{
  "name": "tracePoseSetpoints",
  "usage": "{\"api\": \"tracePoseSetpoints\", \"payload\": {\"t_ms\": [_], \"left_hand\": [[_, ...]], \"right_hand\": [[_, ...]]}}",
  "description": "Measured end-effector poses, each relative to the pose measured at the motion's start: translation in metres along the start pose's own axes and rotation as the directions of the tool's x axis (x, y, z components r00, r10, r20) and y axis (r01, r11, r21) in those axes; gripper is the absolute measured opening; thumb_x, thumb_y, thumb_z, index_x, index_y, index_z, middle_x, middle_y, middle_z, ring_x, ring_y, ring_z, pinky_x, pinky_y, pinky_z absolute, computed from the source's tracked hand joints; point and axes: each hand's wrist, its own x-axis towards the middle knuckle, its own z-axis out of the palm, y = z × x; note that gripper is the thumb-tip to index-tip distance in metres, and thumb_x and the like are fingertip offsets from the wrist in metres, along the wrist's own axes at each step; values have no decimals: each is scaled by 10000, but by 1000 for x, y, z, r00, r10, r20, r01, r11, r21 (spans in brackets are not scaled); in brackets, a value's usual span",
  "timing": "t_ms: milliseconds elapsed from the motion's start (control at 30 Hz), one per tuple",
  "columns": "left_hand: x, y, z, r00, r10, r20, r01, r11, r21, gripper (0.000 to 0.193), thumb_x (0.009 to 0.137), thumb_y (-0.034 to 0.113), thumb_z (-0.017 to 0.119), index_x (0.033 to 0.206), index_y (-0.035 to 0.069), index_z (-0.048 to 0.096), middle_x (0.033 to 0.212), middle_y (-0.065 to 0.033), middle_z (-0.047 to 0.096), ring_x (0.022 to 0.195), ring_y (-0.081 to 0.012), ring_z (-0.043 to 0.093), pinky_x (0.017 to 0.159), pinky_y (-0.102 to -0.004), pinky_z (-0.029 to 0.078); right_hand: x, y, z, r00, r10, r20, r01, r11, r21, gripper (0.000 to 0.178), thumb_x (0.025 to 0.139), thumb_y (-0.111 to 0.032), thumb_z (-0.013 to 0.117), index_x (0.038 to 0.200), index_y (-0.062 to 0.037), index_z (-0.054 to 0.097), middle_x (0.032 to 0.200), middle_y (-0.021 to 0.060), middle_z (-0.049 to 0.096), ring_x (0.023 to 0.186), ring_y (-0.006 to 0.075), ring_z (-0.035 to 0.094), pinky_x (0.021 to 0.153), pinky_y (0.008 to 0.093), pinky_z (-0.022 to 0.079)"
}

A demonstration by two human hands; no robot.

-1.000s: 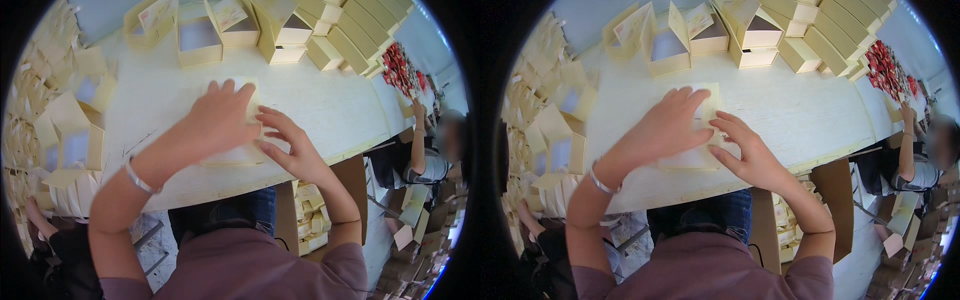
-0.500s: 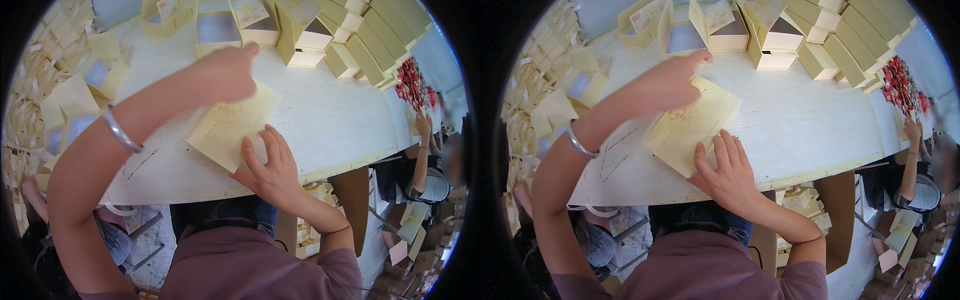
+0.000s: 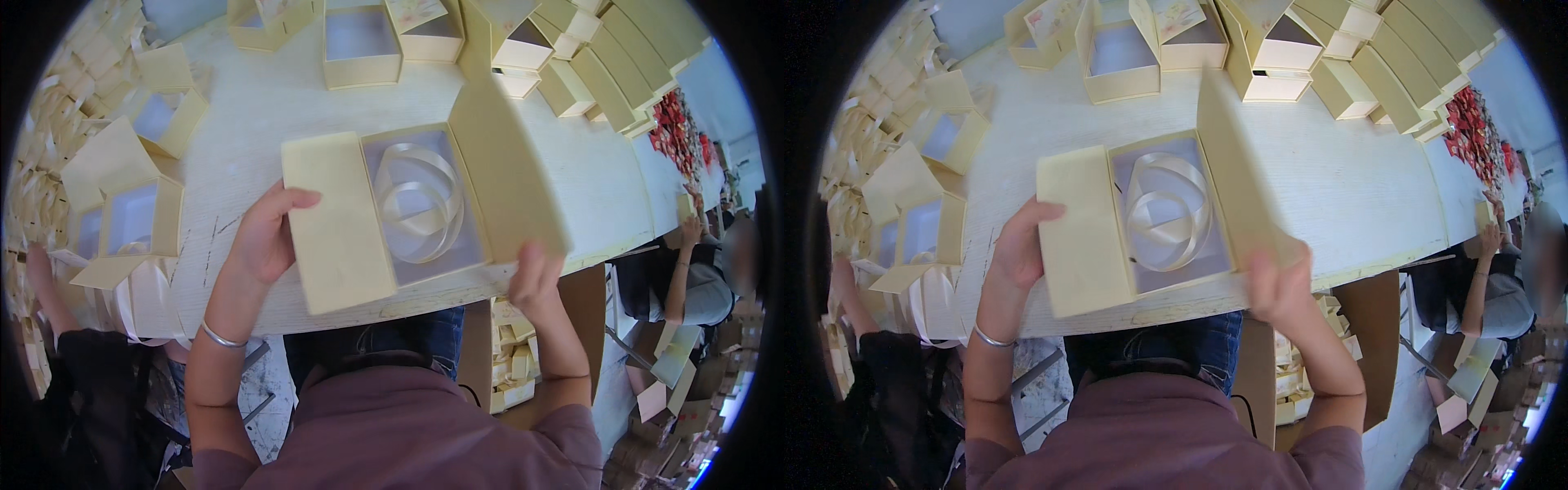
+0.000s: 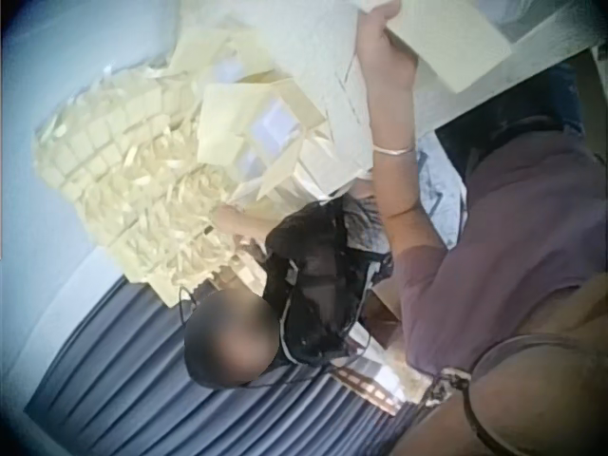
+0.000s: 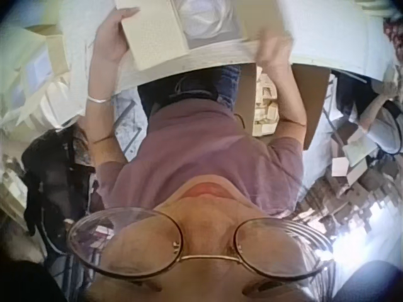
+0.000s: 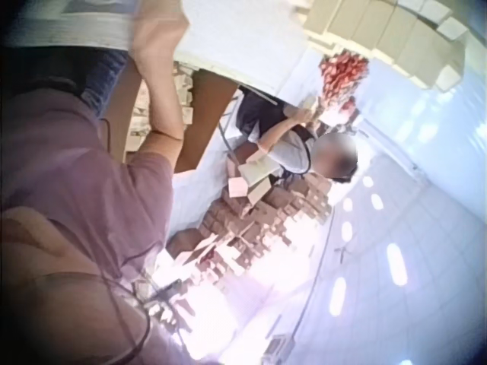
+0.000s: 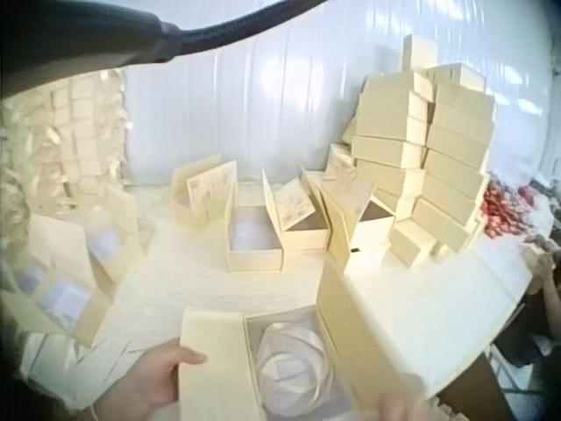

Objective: The person repeatedly picks up small beige boxes from a table, opens them, places a white ribbon inside each box, and then closes the boxes. The process is repeated continuously with multiple boxes.

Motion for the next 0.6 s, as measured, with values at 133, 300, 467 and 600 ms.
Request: {"api": "tracePoseSetpoints", "payload": {"t_ms": [133,300,467,600], "left_hand": [[-11,-14,8,998,-41,-52,41,999,-9,383,779,80,535,1145,17,438,1053,-90,552,934,-195,569,793,-331,482],[-14,-24,25,998,-49,-39,50,998,31,341,813,103,531,1135,27,448,1043,-77,556,922,-177,574,777,-324,490],[-24,-26,41,999,-51,-4,51,989,140,361,824,144,538,1150,29,434,1037,-74,552,921,-166,569,755,-320,494],[-19,-26,48,1000,-10,-27,15,983,184,393,820,159,549,1168,35,412,1026,-78,543,903,-159,568,737,-319,495]], "right_hand": [[5,28,-7,828,519,-213,-278,710,647,338,851,-195,477,1082,51,466,890,154,578,771,248,584,670,308,480],[20,27,-35,875,71,-479,-172,970,-170,470,787,-97,582,1199,17,386,1033,153,534,896,278,547,773,308,446],[53,-40,-26,896,-387,217,440,710,-550,456,687,-27,647,1117,-47,497,1105,140,496,1020,300,485,872,372,393],[78,-14,23,747,-238,621,564,721,-402,253,709,-26,594,961,-35,564,978,134,555,911,311,526,749,363,441]]}}
